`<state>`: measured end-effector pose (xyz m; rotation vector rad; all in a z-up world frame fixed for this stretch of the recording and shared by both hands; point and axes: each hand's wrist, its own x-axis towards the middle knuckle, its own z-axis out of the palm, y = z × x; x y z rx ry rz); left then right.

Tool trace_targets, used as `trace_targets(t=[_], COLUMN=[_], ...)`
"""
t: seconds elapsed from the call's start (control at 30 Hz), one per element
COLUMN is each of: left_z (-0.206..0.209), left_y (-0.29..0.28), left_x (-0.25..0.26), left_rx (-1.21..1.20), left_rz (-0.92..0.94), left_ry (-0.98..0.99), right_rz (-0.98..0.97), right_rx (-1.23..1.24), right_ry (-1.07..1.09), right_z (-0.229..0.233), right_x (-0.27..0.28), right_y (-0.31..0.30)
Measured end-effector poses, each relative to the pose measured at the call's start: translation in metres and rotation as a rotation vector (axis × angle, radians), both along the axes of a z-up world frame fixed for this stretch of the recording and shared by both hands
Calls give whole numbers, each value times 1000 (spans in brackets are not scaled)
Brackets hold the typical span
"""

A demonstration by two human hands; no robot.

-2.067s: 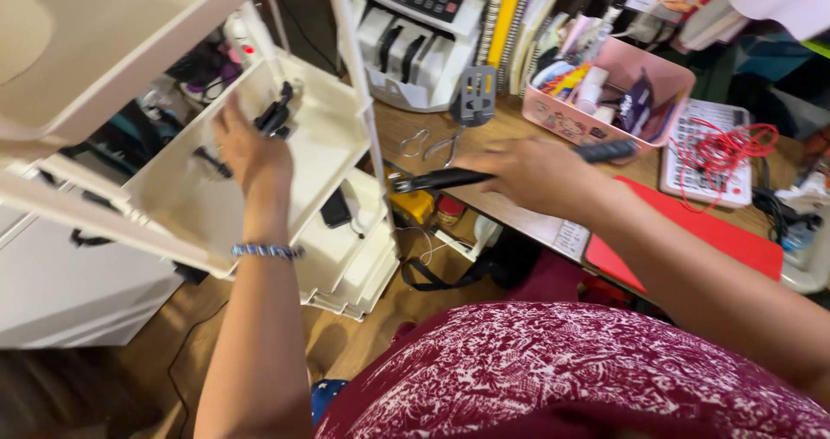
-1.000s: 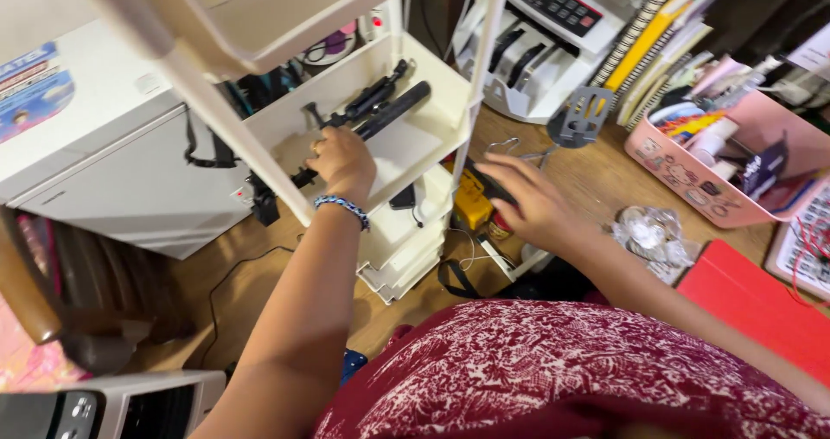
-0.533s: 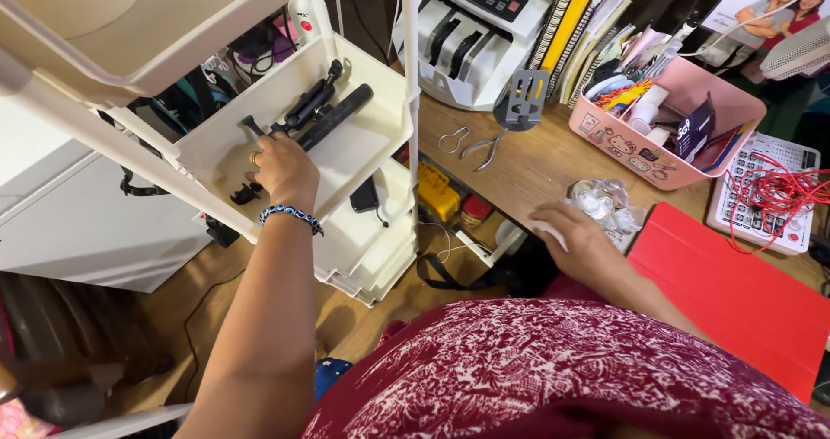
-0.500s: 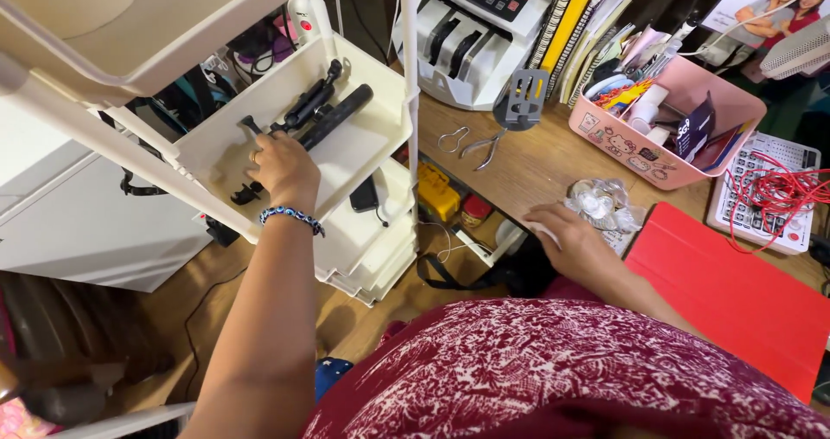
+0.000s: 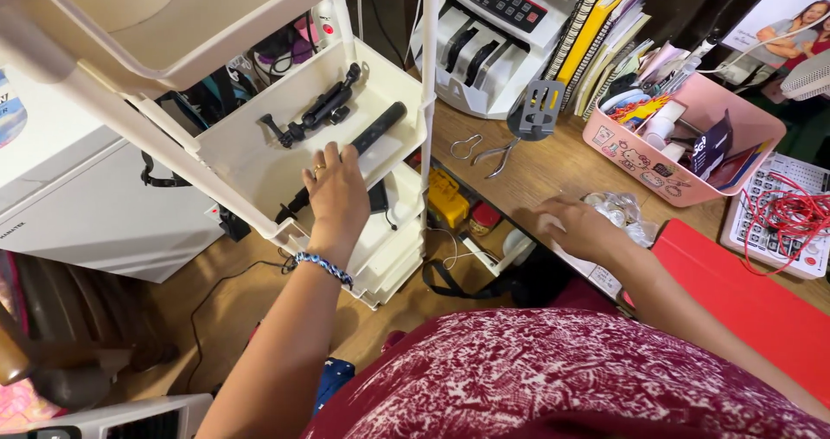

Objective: The person moves a plastic shelf unit, places small electronics and cases onto its tiers, then gathers several small objects from a desk and puts them into a black shoulder bag before closing it.

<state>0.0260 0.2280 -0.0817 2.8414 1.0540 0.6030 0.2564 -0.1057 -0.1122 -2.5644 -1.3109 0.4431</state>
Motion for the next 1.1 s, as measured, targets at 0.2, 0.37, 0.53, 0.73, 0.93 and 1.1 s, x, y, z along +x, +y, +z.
trace_targets(t=[0.2, 0.37, 0.53, 0.73, 0.93, 1.1], left_z=[-3, -6, -7, -10, -8, -10], left_y=[33, 55, 80, 84, 78, 79], left_x=[15, 30, 45, 44, 43, 47], left_rx=[-140, -130, -93, 32, 163, 138], left_rz=[30, 105, 163, 208, 168, 147], left_ry=[140, 124, 96, 68, 81, 69], right_rz=[-54, -68, -87, -61, -135, -460], right_rx=[44, 61, 63, 113, 85, 54], right_ry=[0, -18, -5, -30, 29, -209], right_z=[12, 12, 12, -2, 5, -2], right_x=[-12, -21, -24, -23, -6, 40], right_y=[-14, -16, -18, -27, -49, -100])
